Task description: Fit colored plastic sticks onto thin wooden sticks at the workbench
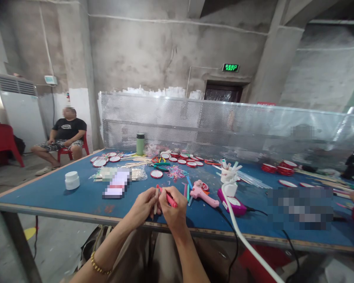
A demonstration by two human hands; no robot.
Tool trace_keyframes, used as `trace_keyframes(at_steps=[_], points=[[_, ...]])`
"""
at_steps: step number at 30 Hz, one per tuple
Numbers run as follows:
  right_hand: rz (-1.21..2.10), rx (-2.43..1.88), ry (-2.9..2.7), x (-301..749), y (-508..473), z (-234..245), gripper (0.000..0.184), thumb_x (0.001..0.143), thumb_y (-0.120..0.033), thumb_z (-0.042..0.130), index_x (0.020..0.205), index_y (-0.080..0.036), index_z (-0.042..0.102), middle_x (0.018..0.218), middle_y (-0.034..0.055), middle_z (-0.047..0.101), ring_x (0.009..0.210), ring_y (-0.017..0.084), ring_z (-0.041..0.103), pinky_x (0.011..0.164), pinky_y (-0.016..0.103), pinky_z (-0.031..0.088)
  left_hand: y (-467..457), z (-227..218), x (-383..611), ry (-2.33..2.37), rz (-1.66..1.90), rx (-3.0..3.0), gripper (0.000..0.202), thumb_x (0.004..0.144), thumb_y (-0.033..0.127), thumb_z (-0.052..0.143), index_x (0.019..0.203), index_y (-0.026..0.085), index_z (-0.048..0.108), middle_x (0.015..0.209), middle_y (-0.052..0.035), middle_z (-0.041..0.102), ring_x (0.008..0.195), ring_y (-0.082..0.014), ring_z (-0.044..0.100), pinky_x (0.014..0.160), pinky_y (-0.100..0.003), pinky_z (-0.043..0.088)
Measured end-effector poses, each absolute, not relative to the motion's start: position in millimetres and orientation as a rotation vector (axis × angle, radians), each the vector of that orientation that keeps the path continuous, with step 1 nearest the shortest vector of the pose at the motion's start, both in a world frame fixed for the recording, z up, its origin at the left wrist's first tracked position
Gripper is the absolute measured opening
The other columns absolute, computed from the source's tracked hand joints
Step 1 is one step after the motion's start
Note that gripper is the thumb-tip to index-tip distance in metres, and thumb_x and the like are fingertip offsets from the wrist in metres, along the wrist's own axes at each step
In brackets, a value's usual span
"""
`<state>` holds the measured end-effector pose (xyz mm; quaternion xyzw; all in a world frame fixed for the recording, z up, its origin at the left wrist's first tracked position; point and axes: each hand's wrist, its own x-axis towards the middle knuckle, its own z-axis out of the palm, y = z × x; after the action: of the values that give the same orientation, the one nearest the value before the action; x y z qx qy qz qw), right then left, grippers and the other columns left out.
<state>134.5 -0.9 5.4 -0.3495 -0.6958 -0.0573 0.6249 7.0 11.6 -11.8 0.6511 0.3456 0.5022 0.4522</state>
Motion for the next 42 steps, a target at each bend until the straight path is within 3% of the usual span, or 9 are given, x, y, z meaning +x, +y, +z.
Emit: trace_keyframes(at_steps=[9, 42], points=[[-0.107, -0.753, -1.657, 135.1, -1.5, 5.9, 0.019, 0.091, -0.017, 0.052, 0.074, -0.019, 0.061, 0.066, -0.0012, 0.062, 0.058, 0.011, 0.058, 0.059, 0.022, 0.047, 10.4, -11.4, 8.3, 0.866, 1.245, 1.608, 0.034, 0.090, 0.051, 0.045, 0.079, 0.019, 0.047, 0.056, 0.0020, 0.058, 0.040, -0.0095, 0.047, 0.037, -0.019, 0.038], [-0.118, -0.767, -1.649, 134.9, 0.6, 5.4, 0.019, 0.091, -0.017, 0.052, 0.074, -0.019, 0.061, 0.065, -0.0008, 0.063, 0.057, 0.012, 0.059, 0.058, 0.022, 0.046, 9.6, -10.1, 7.5, 0.862, 1.250, 1.630, 0.034, 0.089, 0.052, 0.045, 0.080, 0.020, 0.047, 0.057, 0.0020, 0.058, 0.041, -0.0091, 0.048, 0.036, -0.018, 0.037]])
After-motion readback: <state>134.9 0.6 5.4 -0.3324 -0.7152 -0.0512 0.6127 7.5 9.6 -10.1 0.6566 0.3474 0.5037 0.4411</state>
